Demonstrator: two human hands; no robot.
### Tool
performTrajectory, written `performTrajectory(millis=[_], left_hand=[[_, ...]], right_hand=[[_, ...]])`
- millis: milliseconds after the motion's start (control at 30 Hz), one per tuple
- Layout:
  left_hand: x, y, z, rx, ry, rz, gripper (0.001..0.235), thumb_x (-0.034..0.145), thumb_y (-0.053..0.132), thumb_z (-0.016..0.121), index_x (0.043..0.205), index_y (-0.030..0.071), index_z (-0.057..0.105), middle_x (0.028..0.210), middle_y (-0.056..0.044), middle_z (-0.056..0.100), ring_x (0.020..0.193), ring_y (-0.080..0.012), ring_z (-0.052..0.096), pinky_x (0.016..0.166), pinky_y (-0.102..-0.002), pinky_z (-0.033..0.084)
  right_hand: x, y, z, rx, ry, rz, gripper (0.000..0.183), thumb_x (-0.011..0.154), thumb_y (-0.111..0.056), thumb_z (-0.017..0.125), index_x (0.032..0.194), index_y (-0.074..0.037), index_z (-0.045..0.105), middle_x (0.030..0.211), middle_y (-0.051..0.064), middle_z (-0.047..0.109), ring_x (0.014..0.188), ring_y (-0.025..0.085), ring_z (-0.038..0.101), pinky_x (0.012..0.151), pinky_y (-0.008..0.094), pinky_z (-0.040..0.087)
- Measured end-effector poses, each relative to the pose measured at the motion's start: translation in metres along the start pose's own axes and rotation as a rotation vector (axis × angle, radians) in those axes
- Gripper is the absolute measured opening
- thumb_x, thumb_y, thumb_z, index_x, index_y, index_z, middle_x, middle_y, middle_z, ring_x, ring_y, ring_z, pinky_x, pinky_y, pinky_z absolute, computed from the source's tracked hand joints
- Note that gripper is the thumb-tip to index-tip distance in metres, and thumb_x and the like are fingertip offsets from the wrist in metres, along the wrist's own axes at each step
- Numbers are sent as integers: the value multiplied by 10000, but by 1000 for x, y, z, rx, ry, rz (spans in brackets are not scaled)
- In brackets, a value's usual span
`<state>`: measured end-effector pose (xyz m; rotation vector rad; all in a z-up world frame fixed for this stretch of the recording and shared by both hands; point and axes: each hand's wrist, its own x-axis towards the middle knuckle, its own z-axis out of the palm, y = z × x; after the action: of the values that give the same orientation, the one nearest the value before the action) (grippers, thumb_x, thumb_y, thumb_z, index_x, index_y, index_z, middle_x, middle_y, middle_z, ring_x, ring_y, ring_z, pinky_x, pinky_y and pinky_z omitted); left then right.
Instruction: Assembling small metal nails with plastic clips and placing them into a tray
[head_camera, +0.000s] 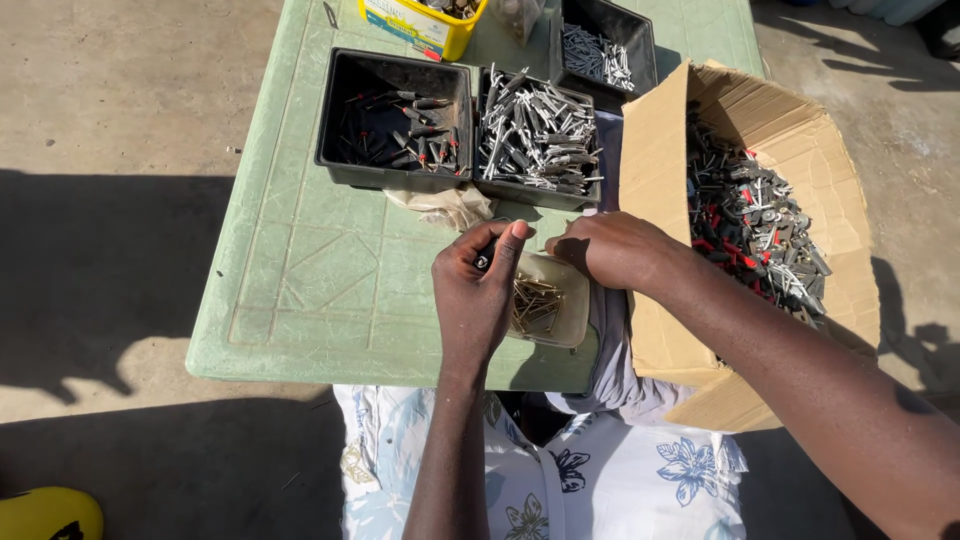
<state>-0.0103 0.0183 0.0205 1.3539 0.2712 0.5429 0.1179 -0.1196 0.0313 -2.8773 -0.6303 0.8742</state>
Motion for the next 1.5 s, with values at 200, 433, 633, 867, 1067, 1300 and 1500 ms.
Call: performTrajectory(millis=[200,433,633,867,1067,1300,1500], left_hand=[[-2,-4,-3,-30,21,2,169,977,209,732,874,94,801,613,2,583,675,-52,412,607,-217,401],[-7,5,-13,-54,56,5,166,983,189,723,882,80,797,674,2,628,722,-53,427,641,-207,410],[-7,0,-11,-48,68,17,173,989,201,718,896,79,798,745,-23,696,775,-68,473,720,-237,453],[-7,-6,-12,-51,98,9,180,992,203,709,892,78,792,767,-33,714,798,-70,487,752,-247,464],[-4,-9,-8,-58,94,14,180,992,199,712,884,75,786,713,-23,681,744,-64,466,699,-238,458],[-4,-3,-12,-607,144,-168,361,1069,311,551,1000,-2,717,574,50,289,486,-25,238,425,-174,213],[0,-13,-21,-923,136,-236,260,1083,243,532,1093,0,626,791,-61,572,657,-105,572,524,-194,434]], right_hand=[[13,20,9,19,1,-123,275,853,-277,528,840,-108,745,610,143,626,610,347,640,691,495,554],[0,14,-1,-326,73,-387,590,979,-132,659,1469,-28,349,825,201,672,766,423,684,715,557,562],[-4,7,-6,-490,147,-406,350,987,-166,612,1324,-127,523,811,149,731,732,376,715,707,527,593],[7,9,2,-495,233,-576,608,987,-10,539,1548,-51,308,697,186,662,565,336,624,594,470,522],[3,4,1,-474,226,-554,462,980,-38,517,1427,-33,401,657,177,649,533,343,624,573,493,515],[7,17,-13,131,206,-594,155,1013,-59,537,1168,-47,542,628,125,577,488,297,580,529,474,461],[-2,11,-3,648,47,-680,135,960,-159,713,1019,-39,704,592,68,597,541,124,565,554,270,503]])
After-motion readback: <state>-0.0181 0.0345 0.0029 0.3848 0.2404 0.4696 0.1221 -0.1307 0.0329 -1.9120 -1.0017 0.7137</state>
